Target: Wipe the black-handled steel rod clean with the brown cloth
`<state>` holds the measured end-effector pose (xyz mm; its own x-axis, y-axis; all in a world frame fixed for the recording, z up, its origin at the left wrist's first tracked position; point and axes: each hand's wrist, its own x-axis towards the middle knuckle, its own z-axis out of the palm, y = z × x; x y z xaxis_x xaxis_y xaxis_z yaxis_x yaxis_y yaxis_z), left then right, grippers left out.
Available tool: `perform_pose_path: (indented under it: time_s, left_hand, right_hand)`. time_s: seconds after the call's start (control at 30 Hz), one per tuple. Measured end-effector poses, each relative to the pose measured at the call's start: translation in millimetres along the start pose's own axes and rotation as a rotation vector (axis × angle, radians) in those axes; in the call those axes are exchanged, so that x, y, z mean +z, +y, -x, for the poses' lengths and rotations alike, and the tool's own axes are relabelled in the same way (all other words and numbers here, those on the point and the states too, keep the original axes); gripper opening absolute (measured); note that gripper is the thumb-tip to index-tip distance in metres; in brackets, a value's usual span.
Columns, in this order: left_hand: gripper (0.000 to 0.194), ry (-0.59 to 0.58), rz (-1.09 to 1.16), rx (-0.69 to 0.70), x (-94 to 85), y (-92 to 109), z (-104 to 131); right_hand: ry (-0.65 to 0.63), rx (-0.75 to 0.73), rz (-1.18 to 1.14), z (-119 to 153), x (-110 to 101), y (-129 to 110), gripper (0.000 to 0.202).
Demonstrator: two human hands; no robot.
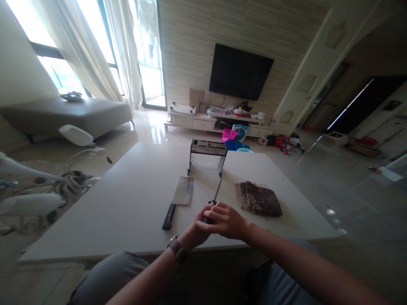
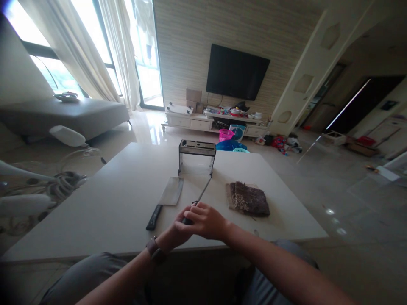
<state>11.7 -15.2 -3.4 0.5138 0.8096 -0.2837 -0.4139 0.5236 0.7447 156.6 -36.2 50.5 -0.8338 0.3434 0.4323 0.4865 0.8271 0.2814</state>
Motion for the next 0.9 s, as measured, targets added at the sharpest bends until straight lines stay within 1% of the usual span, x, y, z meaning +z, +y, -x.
perform_pose_path:
  time_s: [0.07,0.13,0.17,0.23,0.27,0.3,0.33,0.37,0.4,0.43,0.47,0.5,0.57,0.67,0.77,0.9]
  left_hand:
    - [0.024,-0.026,0.054,-0.052,0.1,-6.0,-3.1]
    - [0.026,-0.077,0.068,-0.078,1.3,-10.7,-6.9]
    - [0.028,-0.097,0.064,-0.072,2.0,-12.7,-8.8]
    - [0.033,-0.109,0.053,-0.055,2.8,-15.8,-12.5]
    - [0.036,-0.1,0.049,-0.051,2.8,-16.9,-14.2]
    - [0.039,-0.081,0.052,-0.043,2.4,-17.6,-15.8]
    - [0.041,-0.06,0.055,-0.033,1.7,-18.0,-17.3]
    - [0.043,-0.042,0.058,-0.02,0.9,-18.1,-18.5]
    - [0.045,-0.03,0.061,-0.012,0.0,-18.0,-19.4]
    - [0.046,-0.028,0.061,-0.011,-0.8,-18.1,-20.1]
    - [0.048,-0.032,0.055,-0.013,-1.4,-18.4,-20.5]
    - [0.048,-0.038,0.042,-0.015,-1.7,-19.2,-20.6]
    - [0.05,-0.043,-0.002,-0.007,-1.7,-21.9,-20.2]
    - [0.049,-0.044,-0.081,0.016,0.0,-27.4,-18.4]
    - [0.048,-0.058,-0.14,0.03,1.8,-31.1,-16.9]
    - [0.049,-0.08,-0.207,0.046,1.2,-34.4,-18.5]
  right_hand:
    - [-0.014,0.046,-0.007,13.2,5.1,-8.5,0.034]
    - [-0.029,0.078,-0.022,27.1,1.7,-11.6,0.037]
    - [-0.033,0.113,-0.038,35.8,-2.2,-9.9,0.038]
    - [-0.014,0.262,-0.09,59.5,-12.7,2.2,0.039]
    - [0.021,0.423,-0.126,75.1,-18.5,12.9,0.041]
    - [0.095,0.607,-0.177,93.3,-24.3,26.0,0.041]
    - [0.168,0.802,-0.227,113.6,-29.9,40.7,0.037]
    - [0.244,1.039,-0.273,135.3,-35.2,55.9,0.032]
    - [0.332,1.349,-0.326,157.4,-39.9,70.2,0.028]
    - [0.401,1.693,-0.394,178.9,-44.1,82.4,0.027]
    - [0.398,1.858,-0.418,198.8,-47.4,91.6,0.024]
    - [0.383,1.955,-0.449,216.5,-49.7,97.4,0.02]
    - [0.347,2.114,-0.56,243.1,-51.2,99.8,0.013]
    - [0.334,2.253,-0.752,261.9,-47.3,92.5,0.01]
    - [0.372,2.313,-0.921,263.1,-41.0,89.8,0.008]
    - [0.43,2.323,-1.135,247.5,-34.2,93.9,0.002]
